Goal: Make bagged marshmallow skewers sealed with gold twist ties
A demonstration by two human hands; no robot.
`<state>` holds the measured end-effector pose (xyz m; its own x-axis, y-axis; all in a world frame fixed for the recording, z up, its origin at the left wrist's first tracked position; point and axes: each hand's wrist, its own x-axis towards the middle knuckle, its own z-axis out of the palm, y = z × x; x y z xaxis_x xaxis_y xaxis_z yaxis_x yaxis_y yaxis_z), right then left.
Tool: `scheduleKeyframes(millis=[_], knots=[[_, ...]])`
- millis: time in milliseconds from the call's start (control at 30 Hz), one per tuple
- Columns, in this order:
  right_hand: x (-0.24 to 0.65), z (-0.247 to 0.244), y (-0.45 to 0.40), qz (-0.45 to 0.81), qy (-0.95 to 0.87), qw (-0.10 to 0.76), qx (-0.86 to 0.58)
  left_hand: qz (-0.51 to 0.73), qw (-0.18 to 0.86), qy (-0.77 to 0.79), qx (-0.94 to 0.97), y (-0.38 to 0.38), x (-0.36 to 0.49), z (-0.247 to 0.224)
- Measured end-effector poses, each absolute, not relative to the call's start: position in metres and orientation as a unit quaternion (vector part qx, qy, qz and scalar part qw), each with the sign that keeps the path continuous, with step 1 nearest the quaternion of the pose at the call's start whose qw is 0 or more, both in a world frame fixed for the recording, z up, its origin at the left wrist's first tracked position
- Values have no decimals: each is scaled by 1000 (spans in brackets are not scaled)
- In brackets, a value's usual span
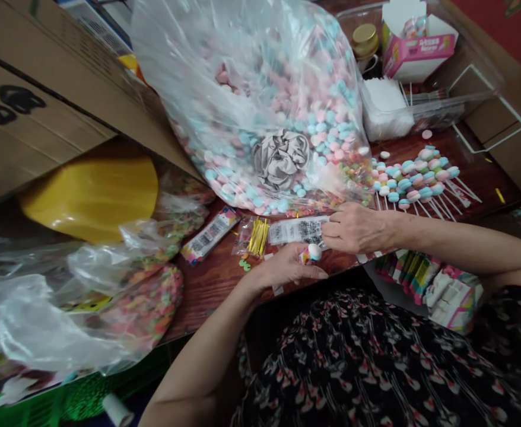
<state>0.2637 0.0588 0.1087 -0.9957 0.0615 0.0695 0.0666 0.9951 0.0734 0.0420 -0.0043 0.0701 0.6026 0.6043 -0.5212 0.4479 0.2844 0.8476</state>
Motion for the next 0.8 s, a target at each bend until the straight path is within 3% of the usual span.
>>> scheduleKeyframes(millis=[167,300,467,633,800], knots=[[260,116,58,28,-993,-71,-94,74,566,458,682,-5,42,63],[255,116,52,62,-986,-94,-121,58,501,503,702,-10,39,64],[242,113,39,45,-987,-105,-116,72,554,474,681,-10,38,62],[231,103,36,105,-986,-83,-102,100,631,427,640,-12,43,54],[229,96,35,109,-981,-83,-134,103,550,474,680,-15,36,54]])
